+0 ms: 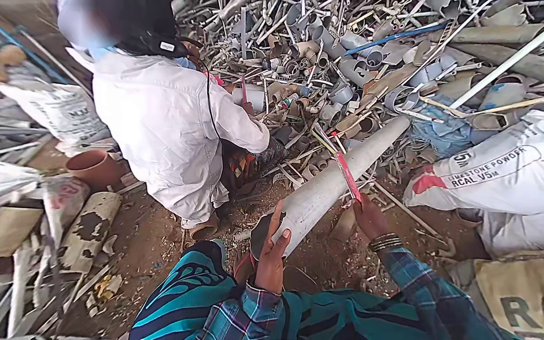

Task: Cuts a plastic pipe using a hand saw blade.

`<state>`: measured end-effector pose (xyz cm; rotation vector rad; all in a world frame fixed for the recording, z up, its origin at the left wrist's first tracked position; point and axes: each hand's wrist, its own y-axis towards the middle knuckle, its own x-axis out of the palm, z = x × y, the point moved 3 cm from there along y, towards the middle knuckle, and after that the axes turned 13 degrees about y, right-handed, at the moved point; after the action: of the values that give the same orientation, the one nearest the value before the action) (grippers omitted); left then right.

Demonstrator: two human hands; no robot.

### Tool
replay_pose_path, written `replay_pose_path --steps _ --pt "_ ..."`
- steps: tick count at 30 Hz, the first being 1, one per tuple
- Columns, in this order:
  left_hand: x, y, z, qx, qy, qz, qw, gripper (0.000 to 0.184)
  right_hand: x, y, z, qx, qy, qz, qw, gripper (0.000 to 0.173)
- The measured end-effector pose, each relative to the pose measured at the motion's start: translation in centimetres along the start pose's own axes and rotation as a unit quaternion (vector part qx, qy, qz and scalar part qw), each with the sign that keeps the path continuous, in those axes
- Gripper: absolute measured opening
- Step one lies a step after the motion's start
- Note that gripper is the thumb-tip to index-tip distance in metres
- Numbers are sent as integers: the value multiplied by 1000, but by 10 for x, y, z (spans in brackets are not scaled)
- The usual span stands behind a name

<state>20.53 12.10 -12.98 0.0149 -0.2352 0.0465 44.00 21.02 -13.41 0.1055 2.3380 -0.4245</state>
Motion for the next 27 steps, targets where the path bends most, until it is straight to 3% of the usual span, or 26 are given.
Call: replay_pose_path --steps 2,4,7,8,13,15,17,19,21,22,27 --pt "0 -1 0 -2 2 3 1000 67 13 -24 -15 -31 12 -46 998 42" --pt "0 0 0 2 4 7 1000 67 31 -62 -34 -114 12 -83 990 37" --pt "0 1 -3 16 6 2 1000 68 48 -90 -38 -216 -1 -71 974 36" --pt "0 1 -3 12 2 2 1000 68 45 -86 -37 -207 -21 -57 976 37" --pt "0 -3 -3 -6 -7 -7 1000 70 0 -2 -6 4 -26 -11 1000 45" --pt "1 -4 -3 -9 -3 -12 1000 71 1 -1 -3 6 -6 -3 1000 44" --pt "0 -5 -4 3 23 -8 1000 70 18 -35 -20 -48 0 -46 998 42" --pt "-2 -2 -6 27 58 4 998 71 44 -81 -33 -163 6 -66 984 36" --pt "-2 -1 -5 32 69 13 997 74 62 -109 -33 -277 18 -6 961 34" --pt "-2 -2 -5 29 65 15 997 74 63 -108 -32 -291 9 12 957 33" --pt "2 -4 2 -2 32 10 999 68 24 -30 -7 -63 8 -7 998 40"
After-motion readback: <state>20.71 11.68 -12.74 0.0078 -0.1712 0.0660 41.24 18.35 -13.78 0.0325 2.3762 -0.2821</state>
